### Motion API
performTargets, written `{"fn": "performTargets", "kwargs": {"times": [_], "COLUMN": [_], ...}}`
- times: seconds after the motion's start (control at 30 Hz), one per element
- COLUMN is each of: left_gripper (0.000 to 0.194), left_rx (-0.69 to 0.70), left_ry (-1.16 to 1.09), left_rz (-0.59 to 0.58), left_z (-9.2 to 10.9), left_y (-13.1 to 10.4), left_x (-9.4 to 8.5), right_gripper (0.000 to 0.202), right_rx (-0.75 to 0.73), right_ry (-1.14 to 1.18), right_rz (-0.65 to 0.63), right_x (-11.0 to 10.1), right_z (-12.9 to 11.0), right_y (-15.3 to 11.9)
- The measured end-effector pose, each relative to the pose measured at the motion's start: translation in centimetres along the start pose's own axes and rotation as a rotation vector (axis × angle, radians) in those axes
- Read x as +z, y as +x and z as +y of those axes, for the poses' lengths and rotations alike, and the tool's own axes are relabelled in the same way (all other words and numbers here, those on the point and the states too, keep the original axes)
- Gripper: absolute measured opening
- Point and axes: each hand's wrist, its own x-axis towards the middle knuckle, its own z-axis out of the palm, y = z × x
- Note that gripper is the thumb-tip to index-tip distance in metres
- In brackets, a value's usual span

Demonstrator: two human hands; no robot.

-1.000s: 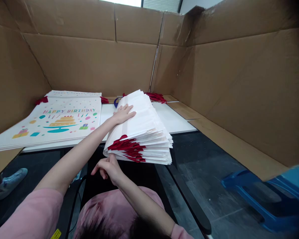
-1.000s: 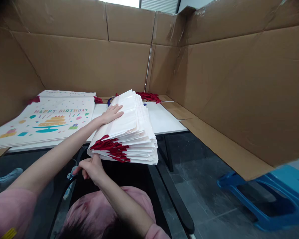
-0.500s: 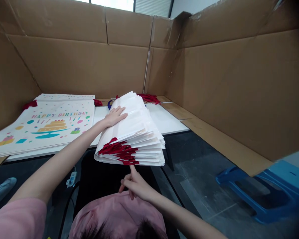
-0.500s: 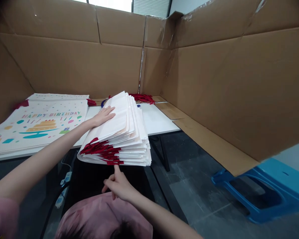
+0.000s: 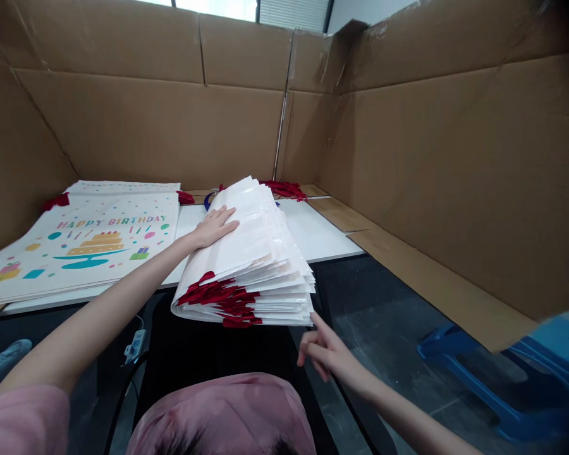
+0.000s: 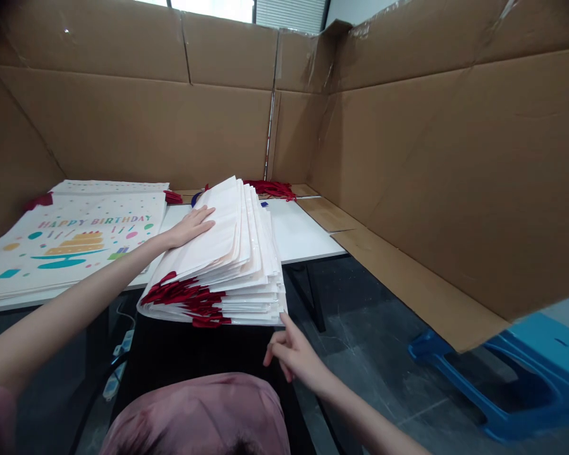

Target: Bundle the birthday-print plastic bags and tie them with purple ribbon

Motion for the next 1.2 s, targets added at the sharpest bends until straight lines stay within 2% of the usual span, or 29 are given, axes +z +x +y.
{"fn": "performTargets", "kwargs": {"times": [0.1, 0.2, 0.37, 0.5, 0.83, 1.0, 1.2], "left_gripper": [0.078, 0.078, 0.078, 0.081, 0.075, 0.071, 0.066], "left_rx": [-0.001, 0.001, 0.017, 0.015, -0.024, -0.033, -0.071], "left_ry": [-0.002, 0.002, 0.015, 0.021, -0.023, -0.046, -0.043], "left_rz": [-0.005, -0.009, -0.012, -0.004, -0.008, -0.028, -0.058], "left_z": [0.0, 0.0, 0.3, 0.4, 0.7, 1.1, 1.9], "left_y": [0.1, 0.0, -0.2, -0.2, -0.7, -1.0, -1.4], "left_x": [0.0, -0.1, -0.2, -0.3, -0.6, -0.8, -1.3], "right_gripper": [0.086, 0.073, 0.055, 0.05, 0.033, 0.043, 0.044], "right_rx": [-0.024, -0.025, -0.009, 0.088, 0.122, 0.111, 0.178], "right_ry": [0.093, 0.156, 0.13, 0.225, 0.237, 0.216, 0.108], "right_rz": [-0.021, -0.065, -0.102, -0.02, 0.103, 0.159, 0.172], "right_x": [-2.7, -5.3, -8.5, -10.2, -13.9, -15.7, -18.1], "right_z": [-0.9, -2.1, -4.9, -7.6, -13.3, -15.4, -17.3], "right_y": [0.5, 1.6, 5.0, 8.9, 19.0, 24.6, 30.6]}}
